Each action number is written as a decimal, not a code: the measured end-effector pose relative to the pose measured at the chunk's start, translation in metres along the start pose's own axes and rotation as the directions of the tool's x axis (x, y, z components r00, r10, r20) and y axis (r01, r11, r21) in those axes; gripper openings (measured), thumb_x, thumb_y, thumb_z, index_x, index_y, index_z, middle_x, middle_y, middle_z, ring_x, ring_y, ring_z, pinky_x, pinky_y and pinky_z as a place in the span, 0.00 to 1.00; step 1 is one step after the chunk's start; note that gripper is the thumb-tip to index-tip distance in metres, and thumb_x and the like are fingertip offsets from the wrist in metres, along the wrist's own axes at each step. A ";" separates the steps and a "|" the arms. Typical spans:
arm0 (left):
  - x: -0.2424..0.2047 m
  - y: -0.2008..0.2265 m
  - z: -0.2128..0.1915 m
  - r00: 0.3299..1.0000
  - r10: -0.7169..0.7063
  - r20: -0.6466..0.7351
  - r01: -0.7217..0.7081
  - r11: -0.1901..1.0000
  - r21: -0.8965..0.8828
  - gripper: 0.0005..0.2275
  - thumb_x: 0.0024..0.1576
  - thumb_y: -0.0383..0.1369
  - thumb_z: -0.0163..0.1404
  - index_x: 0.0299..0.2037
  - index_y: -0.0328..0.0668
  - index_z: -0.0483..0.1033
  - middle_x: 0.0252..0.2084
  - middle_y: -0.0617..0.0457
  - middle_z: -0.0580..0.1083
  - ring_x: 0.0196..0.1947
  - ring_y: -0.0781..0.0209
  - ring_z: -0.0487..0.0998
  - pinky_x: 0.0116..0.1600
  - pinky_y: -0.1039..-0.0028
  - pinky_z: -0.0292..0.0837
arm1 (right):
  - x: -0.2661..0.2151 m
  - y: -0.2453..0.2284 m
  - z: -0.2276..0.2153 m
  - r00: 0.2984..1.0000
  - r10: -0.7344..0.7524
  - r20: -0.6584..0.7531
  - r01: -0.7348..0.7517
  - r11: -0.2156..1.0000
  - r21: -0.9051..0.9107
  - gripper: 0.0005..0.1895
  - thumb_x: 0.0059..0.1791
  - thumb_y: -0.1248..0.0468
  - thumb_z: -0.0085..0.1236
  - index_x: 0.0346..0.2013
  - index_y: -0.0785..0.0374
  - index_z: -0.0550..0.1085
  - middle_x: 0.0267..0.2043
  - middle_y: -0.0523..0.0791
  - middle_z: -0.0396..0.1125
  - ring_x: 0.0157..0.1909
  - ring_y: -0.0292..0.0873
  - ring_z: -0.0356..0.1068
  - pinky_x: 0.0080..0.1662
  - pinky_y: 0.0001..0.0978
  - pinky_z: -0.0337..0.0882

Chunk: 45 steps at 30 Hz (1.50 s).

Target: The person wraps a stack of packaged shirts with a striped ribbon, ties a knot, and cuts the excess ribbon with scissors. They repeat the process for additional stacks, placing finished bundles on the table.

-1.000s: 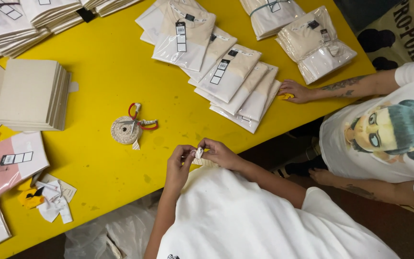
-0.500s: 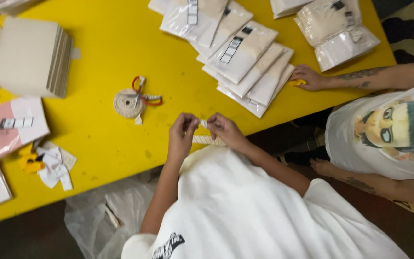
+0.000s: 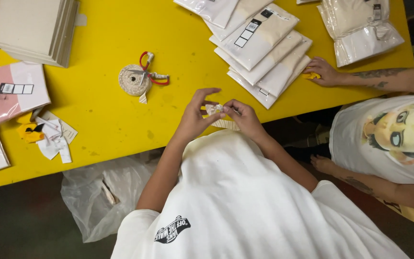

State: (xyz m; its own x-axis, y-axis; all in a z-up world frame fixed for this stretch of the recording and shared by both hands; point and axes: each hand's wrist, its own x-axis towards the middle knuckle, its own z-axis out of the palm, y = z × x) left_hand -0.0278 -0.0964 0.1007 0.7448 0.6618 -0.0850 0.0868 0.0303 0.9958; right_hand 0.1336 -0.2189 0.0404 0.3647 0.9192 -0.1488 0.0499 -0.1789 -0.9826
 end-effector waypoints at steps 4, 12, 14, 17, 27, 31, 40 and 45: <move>0.003 -0.003 0.001 0.979 0.154 0.137 -0.188 0.936 0.296 0.16 0.51 0.27 0.65 0.49 0.47 0.79 0.46 0.49 0.76 0.44 0.45 0.82 0.45 0.63 0.79 | -0.002 0.004 0.000 0.997 -0.068 0.029 0.071 0.993 -0.095 0.08 0.58 0.65 0.53 0.45 0.65 0.77 0.34 0.49 0.72 0.43 0.42 0.70 0.52 0.40 0.70; -0.021 -0.001 -0.009 0.959 0.093 0.267 -0.175 0.937 0.301 0.10 0.48 0.28 0.64 0.39 0.44 0.81 0.35 0.46 0.80 0.38 0.45 0.84 0.44 0.62 0.80 | -0.033 -0.060 -0.019 0.953 -0.074 0.295 0.154 0.954 -0.257 0.09 0.57 0.65 0.51 0.41 0.65 0.78 0.34 0.53 0.77 0.38 0.47 0.76 0.46 0.44 0.73; -0.035 0.008 -0.012 0.947 0.038 0.319 -0.121 0.962 0.246 0.07 0.46 0.28 0.63 0.33 0.46 0.80 0.28 0.50 0.79 0.31 0.57 0.80 0.39 0.70 0.78 | -0.040 -0.065 -0.026 0.904 -0.080 0.420 0.172 0.967 -0.185 0.09 0.57 0.63 0.53 0.39 0.63 0.79 0.34 0.49 0.78 0.37 0.42 0.76 0.45 0.42 0.75; -0.047 0.021 -0.021 0.952 -0.019 0.304 -0.039 0.982 0.185 0.06 0.46 0.24 0.63 0.31 0.43 0.81 0.27 0.51 0.78 0.29 0.61 0.78 0.39 0.73 0.78 | -0.048 -0.088 -0.033 0.858 -0.097 0.505 0.226 0.953 -0.201 0.11 0.57 0.61 0.51 0.39 0.60 0.80 0.35 0.49 0.79 0.37 0.42 0.78 0.43 0.40 0.76; -0.054 0.032 -0.004 0.933 -0.144 0.330 0.073 0.973 0.217 0.10 0.46 0.29 0.64 0.38 0.41 0.80 0.33 0.46 0.79 0.34 0.55 0.78 0.41 0.68 0.77 | -0.039 -0.067 -0.029 0.777 -0.064 0.626 0.337 0.882 -0.329 0.19 0.61 0.60 0.39 0.59 0.63 0.74 0.51 0.54 0.75 0.50 0.55 0.75 0.51 0.48 0.75; -0.054 0.019 -0.012 0.967 -0.072 0.243 0.008 0.967 0.256 0.07 0.47 0.26 0.63 0.33 0.42 0.80 0.28 0.49 0.78 0.31 0.57 0.79 0.39 0.70 0.77 | -0.044 -0.093 -0.030 0.792 -0.061 0.607 0.278 0.922 -0.270 0.18 0.60 0.60 0.40 0.58 0.64 0.73 0.49 0.55 0.75 0.50 0.54 0.76 0.51 0.47 0.75; -0.091 0.111 -0.031 0.915 -0.033 0.403 -0.015 0.993 0.114 0.05 0.45 0.23 0.61 0.30 0.39 0.79 0.27 0.50 0.76 0.28 0.63 0.76 0.35 0.72 0.80 | -0.065 -0.148 -0.038 0.629 -0.228 0.743 0.490 0.859 -0.151 0.14 0.57 0.60 0.49 0.51 0.60 0.80 0.41 0.51 0.79 0.41 0.51 0.80 0.42 0.39 0.80; -0.100 0.143 -0.035 0.897 0.031 0.440 -0.075 0.994 0.082 0.05 0.46 0.21 0.59 0.31 0.35 0.78 0.27 0.47 0.75 0.27 0.59 0.78 0.33 0.72 0.82 | -0.068 -0.172 -0.044 0.546 -0.297 0.784 0.606 0.786 -0.124 0.11 0.55 0.61 0.52 0.44 0.60 0.81 0.33 0.48 0.78 0.36 0.50 0.80 0.38 0.37 0.80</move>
State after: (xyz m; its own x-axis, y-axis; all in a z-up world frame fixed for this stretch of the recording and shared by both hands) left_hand -0.1130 -0.1315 0.2525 0.9622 0.2654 -0.0606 0.0848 -0.0807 0.9931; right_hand 0.1407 -0.2660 0.2249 -0.5444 0.8297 0.1237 0.3757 0.3729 -0.8484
